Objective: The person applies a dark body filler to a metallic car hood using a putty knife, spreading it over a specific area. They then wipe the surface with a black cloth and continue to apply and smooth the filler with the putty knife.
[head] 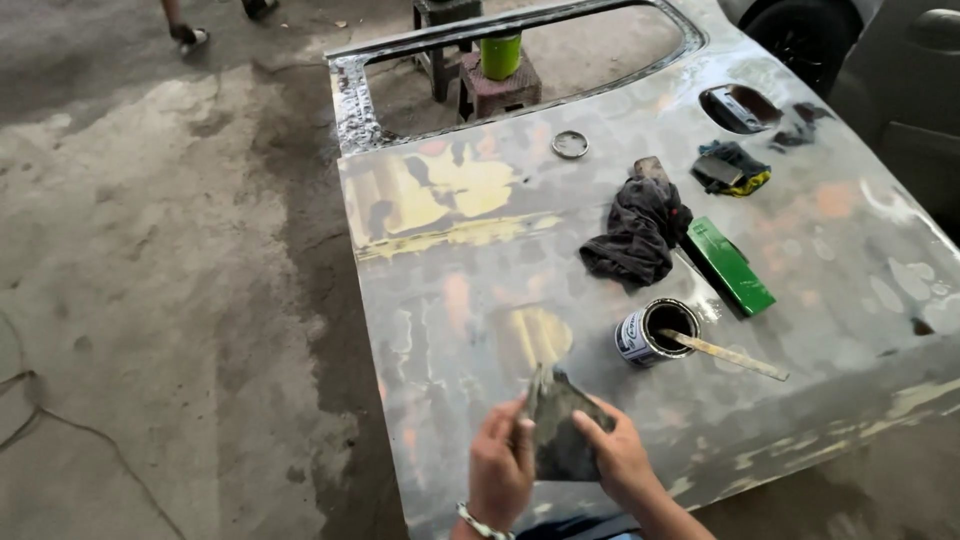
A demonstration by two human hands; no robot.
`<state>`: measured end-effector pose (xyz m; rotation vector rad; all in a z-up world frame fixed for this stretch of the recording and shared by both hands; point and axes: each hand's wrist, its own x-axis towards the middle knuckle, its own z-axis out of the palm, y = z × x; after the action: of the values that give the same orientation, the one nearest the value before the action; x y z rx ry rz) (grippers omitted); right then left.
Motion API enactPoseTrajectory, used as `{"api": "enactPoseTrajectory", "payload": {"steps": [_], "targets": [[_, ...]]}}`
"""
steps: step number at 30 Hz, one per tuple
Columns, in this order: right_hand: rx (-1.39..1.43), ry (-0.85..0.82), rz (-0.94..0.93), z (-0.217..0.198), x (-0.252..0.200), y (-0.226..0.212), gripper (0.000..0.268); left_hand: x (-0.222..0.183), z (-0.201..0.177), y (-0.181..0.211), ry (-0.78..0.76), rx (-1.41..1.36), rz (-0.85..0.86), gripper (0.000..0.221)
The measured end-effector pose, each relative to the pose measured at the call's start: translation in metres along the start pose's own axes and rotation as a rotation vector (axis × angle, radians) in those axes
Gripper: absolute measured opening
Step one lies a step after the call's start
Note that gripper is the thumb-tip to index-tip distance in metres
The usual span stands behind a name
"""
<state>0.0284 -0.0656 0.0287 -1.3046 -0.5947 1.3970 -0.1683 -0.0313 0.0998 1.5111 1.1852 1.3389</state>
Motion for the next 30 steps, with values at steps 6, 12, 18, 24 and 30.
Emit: {"api": "enactPoseTrajectory", "payload": {"steps": [6,12,18,24,30], "targets": [[-0.018,0.109,-0.007,0.009,0.022,-0.055,0.04,-0.023,0.003,-0.03,-0.108,0.303,0.2,0.029],[-0.3,-0.049,-0.347,0.008,0.01,-0.056,0.035,-0.029,0.012,-0.113,0.215,-0.089,-0.666,0.044],[-0.642,-0.253,-0.145,-0.005,-0.004,0.013,0.036,0.024,-0.007,-0.051,0.431,-0.843,-0.801,0.04],[-0.506,0.027,-0.062,-0.028,-0.004,0.041,0.037,0.0,-0.021,-0.126,0.311,-0.467,-0.556,0.047],[-0.058,0.017,-0.08,-0.016,0.004,-0.012,0.036,0.028,-0.025,-0.052,0.201,-0.618,-0.625,0.04]]}}
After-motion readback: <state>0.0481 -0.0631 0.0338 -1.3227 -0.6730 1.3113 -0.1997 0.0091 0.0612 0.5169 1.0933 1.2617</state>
